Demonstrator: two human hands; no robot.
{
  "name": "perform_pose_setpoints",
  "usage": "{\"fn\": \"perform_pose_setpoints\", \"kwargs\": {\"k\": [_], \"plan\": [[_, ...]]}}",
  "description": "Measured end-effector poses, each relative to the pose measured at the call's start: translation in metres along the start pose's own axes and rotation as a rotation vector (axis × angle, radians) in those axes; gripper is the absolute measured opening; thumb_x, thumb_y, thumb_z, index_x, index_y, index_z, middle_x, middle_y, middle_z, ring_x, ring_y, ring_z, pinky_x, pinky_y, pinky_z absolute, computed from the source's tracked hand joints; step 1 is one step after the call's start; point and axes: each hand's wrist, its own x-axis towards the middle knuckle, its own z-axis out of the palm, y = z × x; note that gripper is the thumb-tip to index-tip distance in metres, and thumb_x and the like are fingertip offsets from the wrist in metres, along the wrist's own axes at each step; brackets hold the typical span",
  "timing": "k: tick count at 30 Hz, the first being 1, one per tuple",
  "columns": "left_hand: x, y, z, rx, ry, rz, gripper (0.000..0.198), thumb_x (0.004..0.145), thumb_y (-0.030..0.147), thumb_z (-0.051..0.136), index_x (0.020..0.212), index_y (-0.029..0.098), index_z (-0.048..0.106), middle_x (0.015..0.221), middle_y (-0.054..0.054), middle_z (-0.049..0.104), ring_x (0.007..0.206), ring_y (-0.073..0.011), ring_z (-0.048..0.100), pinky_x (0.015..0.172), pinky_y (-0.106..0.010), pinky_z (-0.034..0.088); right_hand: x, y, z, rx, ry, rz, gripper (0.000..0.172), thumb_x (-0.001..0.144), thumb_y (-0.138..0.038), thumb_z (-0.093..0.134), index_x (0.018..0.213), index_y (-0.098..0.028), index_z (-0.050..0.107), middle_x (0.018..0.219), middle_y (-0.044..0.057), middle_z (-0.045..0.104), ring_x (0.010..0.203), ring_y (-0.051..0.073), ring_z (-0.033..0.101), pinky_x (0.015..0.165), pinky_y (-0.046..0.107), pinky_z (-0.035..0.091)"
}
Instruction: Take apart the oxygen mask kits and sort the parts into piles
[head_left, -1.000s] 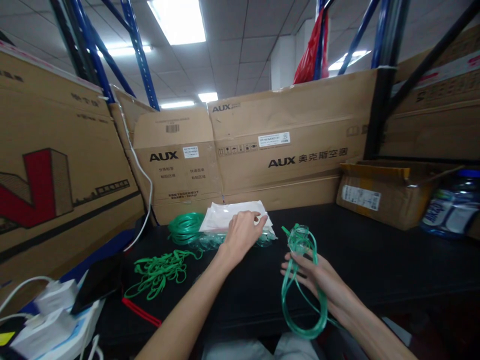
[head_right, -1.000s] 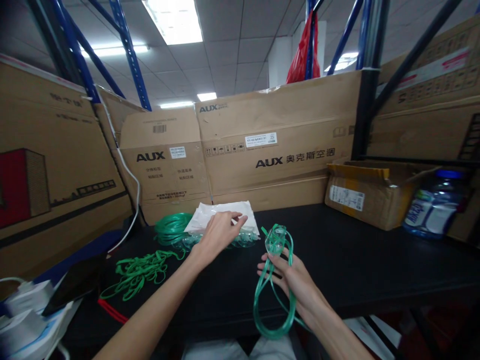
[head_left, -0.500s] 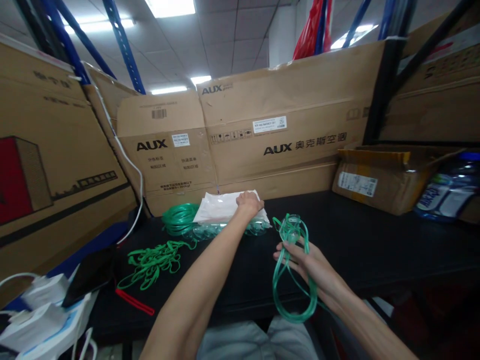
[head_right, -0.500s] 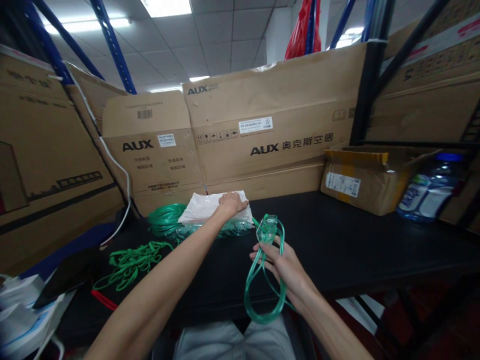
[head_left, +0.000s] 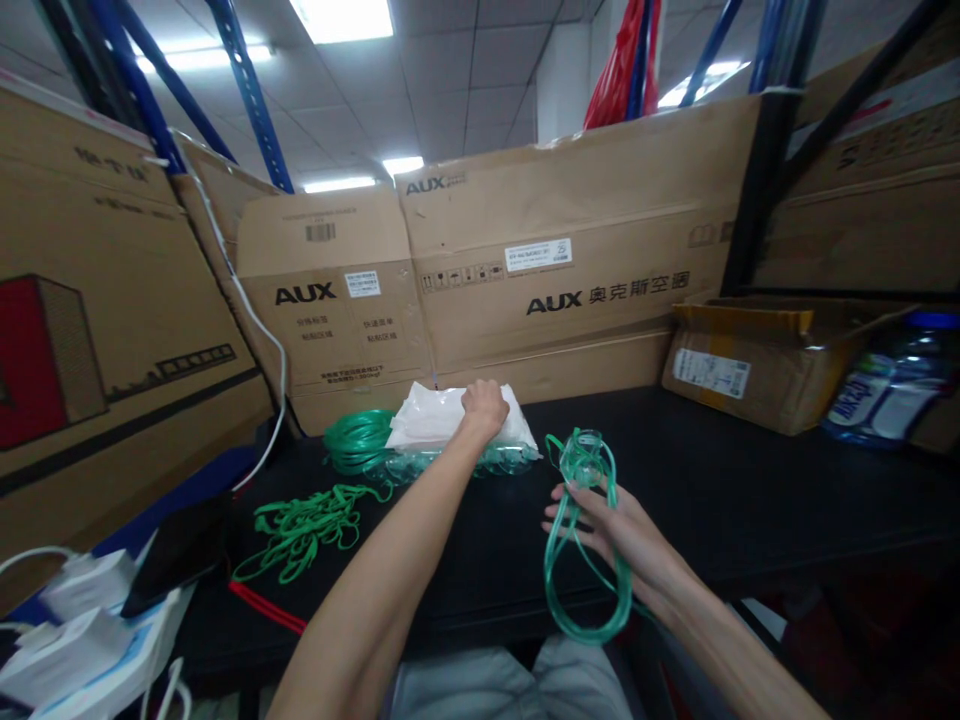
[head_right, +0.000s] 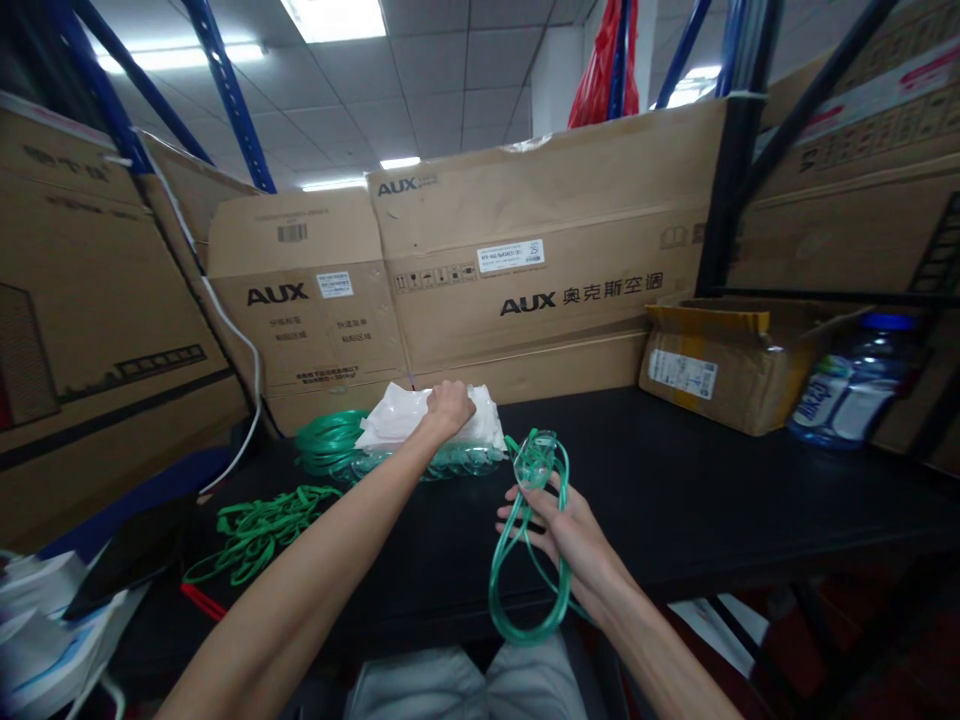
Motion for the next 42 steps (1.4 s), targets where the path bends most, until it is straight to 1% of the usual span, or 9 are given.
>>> {"fn": "perform_pose_setpoints", "kwargs": {"k": [5, 10, 14, 17, 20, 23, 29, 34, 42], "plan": [[-0.022, -0.017, -0.036, 0.02, 0.141, 0.083, 0.029, 0.097, 0.032, 0.059, 0.119, 0.013, 0.064, 0.121, -0.012, 0.065, 0.109, -0.0256, 0.064, 0.093, -0.047, 0.053, -0.009, -0.018, 0.005, 0.074, -0.033, 0.042, 0.025, 0.085, -0.026, 0.076, 0.106, -0.019, 0.064, 0.096, 0.004, 0.07, 0.086, 0.024, 0.071, 0.086, 0.054, 0.061], [-0.07, -0.028, -0.056, -0.037, 0.214, 0.269, 0.035, 0.102, 0.024, 0.041, 0.108, 0.014, 0.073, 0.112, -0.02, 0.071, 0.112, -0.0328, 0.066, 0.094, -0.043, 0.048, -0.036, -0.044, 0.022, 0.11, -0.134, 0.047, 0.03, 0.088, -0.025, 0.073, 0.116, -0.021, 0.063, 0.097, 0.005, 0.069, 0.081, 0.022, 0.07, 0.079, 0.054, 0.062], [-0.109, -0.033, -0.044, -0.137, 0.182, 0.433, 0.033, 0.1, 0.026, 0.044, 0.112, 0.023, 0.075, 0.107, -0.013, 0.076, 0.103, -0.0291, 0.071, 0.088, -0.037, 0.05, -0.05, -0.047, 0.036, 0.092, -0.232, 0.094, 0.035, 0.089, -0.026, 0.072, 0.121, -0.022, 0.061, 0.095, 0.004, 0.069, 0.077, 0.022, 0.07, 0.073, 0.051, 0.063], [-0.124, -0.035, -0.029, -0.229, 0.143, 0.524, 0.032, 0.095, 0.019, 0.049, 0.11, 0.026, 0.076, 0.1, -0.008, 0.079, 0.099, -0.0248, 0.072, 0.085, -0.03, 0.051, -0.05, -0.035, 0.04, 0.037, -0.269, 0.137, 0.031, 0.087, -0.029, 0.074, 0.115, -0.019, 0.062, 0.094, 0.005, 0.069, 0.076, 0.023, 0.071, 0.071, 0.049, 0.064], [-0.129, -0.035, -0.019, -0.335, 0.145, 0.57, 0.035, 0.095, 0.013, 0.047, 0.112, 0.025, 0.075, 0.105, -0.005, 0.078, 0.101, -0.0215, 0.072, 0.088, -0.027, 0.05, -0.046, -0.022, 0.039, -0.044, -0.234, 0.176, 0.027, 0.084, -0.033, 0.076, 0.102, -0.016, 0.063, 0.092, 0.005, 0.069, 0.074, 0.022, 0.071, 0.068, 0.044, 0.063], [-0.13, -0.035, -0.013, -0.449, 0.193, 0.59, 0.032, 0.099, 0.019, 0.046, 0.113, 0.022, 0.075, 0.108, -0.007, 0.076, 0.102, -0.0222, 0.07, 0.092, -0.029, 0.05, -0.045, -0.014, 0.034, -0.123, -0.178, 0.205, 0.029, 0.082, -0.036, 0.078, 0.095, -0.016, 0.061, 0.093, 0.006, 0.07, 0.073, 0.022, 0.073, 0.066, 0.04, 0.063], [-0.137, -0.034, -0.009, -0.531, 0.28, 0.635, 0.031, 0.102, 0.031, 0.048, 0.119, 0.024, 0.072, 0.112, -0.005, 0.066, 0.095, -0.0187, 0.069, 0.09, -0.029, 0.052, -0.043, -0.011, 0.027, -0.21, -0.103, 0.249, 0.036, 0.083, -0.036, 0.078, 0.104, -0.017, 0.055, 0.089, 0.008, 0.074, 0.07, 0.025, 0.076, 0.067, 0.037, 0.062], [-0.146, -0.032, -0.007, -0.466, 0.227, 0.724, 0.032, 0.103, 0.036, 0.046, 0.124, 0.028, 0.069, 0.112, -0.003, 0.061, 0.093, -0.0162, 0.068, 0.088, -0.027, 0.052, -0.04, -0.008, 0.025, -0.258, -0.04, 0.256, 0.04, 0.084, -0.037, 0.077, 0.109, -0.016, 0.053, 0.081, 0.009, 0.076, 0.068, 0.023, 0.076, 0.069, 0.036, 0.063], [-0.157, -0.025, -0.004, -0.494, 0.152, 0.796, 0.033, 0.103, 0.034, 0.046, 0.127, 0.028, 0.068, 0.108, -0.003, 0.063, 0.094, -0.0163, 0.067, 0.086, -0.025, 0.052, -0.039, -0.011, 0.021, -0.289, -0.079, 0.244, 0.049, 0.083, -0.042, 0.076, 0.117, -0.018, 0.052, 0.08, 0.009, 0.077, 0.069, 0.023, 0.077, 0.071, 0.036, 0.063]]}}
